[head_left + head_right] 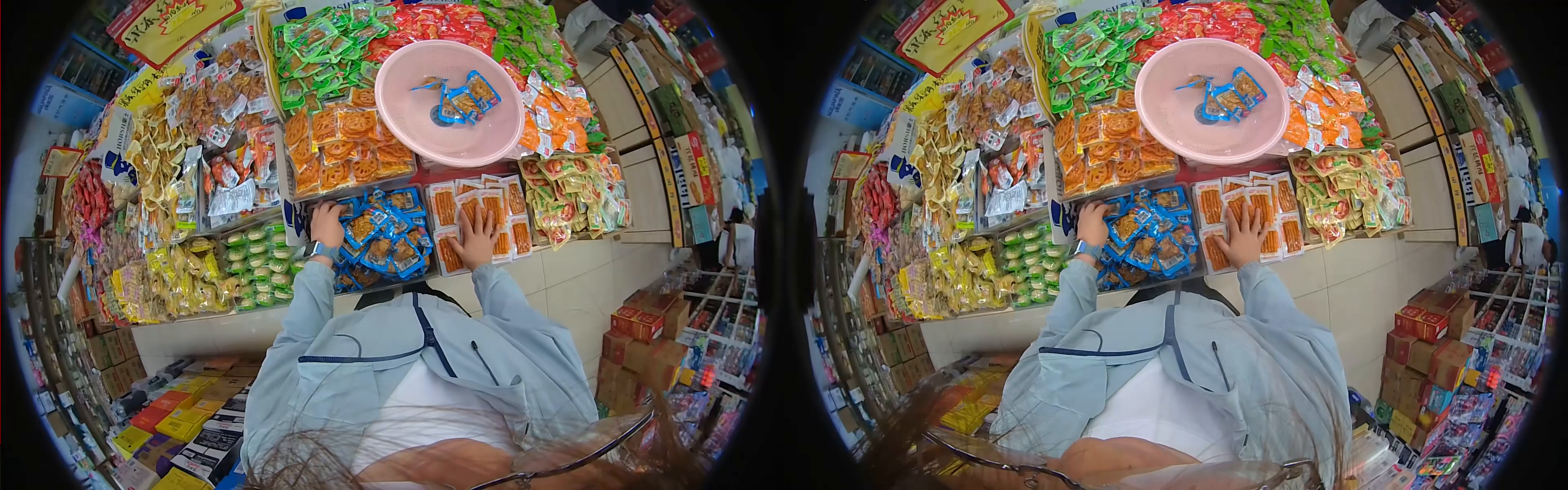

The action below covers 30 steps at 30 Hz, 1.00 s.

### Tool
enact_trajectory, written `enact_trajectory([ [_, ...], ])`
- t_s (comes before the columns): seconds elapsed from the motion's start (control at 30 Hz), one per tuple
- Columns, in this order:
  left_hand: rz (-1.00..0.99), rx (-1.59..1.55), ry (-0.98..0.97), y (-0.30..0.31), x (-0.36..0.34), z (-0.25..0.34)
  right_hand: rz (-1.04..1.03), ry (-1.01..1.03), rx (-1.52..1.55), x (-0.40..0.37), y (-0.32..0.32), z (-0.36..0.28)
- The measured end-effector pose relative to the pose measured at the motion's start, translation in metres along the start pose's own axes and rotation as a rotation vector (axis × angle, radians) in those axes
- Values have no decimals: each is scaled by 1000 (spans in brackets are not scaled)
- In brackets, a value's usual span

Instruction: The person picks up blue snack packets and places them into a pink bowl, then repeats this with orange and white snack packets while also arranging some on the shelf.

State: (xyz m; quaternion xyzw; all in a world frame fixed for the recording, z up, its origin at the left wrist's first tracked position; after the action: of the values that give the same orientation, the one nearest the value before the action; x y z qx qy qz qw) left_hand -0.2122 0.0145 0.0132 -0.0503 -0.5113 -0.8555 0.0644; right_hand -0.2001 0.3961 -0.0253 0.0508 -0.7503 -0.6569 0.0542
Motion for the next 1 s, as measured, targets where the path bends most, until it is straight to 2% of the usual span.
enact_trajectory([
  [0.1, -165, -15, 133, -10, 7, -7, 3, -2, 1, 1, 0, -1],
  [0.17, -8, -49, 54, 4, 7, 11, 2, -1, -6, 0, 0, 0],
  [0.23, 105, -151, 11, 40, 11, 56, -4, 0, -15, 0, 3, -1],
  [0.37, 266, -248, -252, 83, 44, 137, 0, -8, -16, 1, 4, 0],
  [0.5, 183, -271, -423, 60, 125, 205, 9, -14, -4, 1, 6, -1],
  [0.57, -58, -159, -275, 23, 172, 225, 12, -17, 10, -1, 7, -1],
  [0.63, -317, 178, -195, -6, 206, 245, 28, -16, 17, 1, 9, 0],
  [0.77, -456, -77, -167, -132, 285, 213, 42, -16, 56, 1, 12, 0],
  [0.83, -476, -214, -108, -134, 295, 213, 33, -30, 64, 2, 14, 1],
  [0.87, -459, -388, 97, -138, 294, 199, 29, -31, 71, 2, 15, 1],
  [0.97, -581, -513, 313, -128, 286, 196, 17, -28, 83, 1, 15, 2],
  [1.0, -606, -590, 306, -135, 291, 188, 13, -26, 89, 1, 14, 2],
])
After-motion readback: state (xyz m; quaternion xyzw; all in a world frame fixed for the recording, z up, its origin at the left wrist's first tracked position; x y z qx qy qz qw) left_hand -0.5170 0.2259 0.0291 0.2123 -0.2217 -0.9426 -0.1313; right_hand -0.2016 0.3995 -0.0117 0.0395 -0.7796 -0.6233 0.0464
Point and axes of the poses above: each hand's wrist, its own x-axis towards the middle knuckle, its own y-axis out of the back of the hand, z = x × y, the point moved 8 cm from there along x, towards the middle knuckle, and after that the axes turned 4 degrees about -x, right-handed, at the moved point
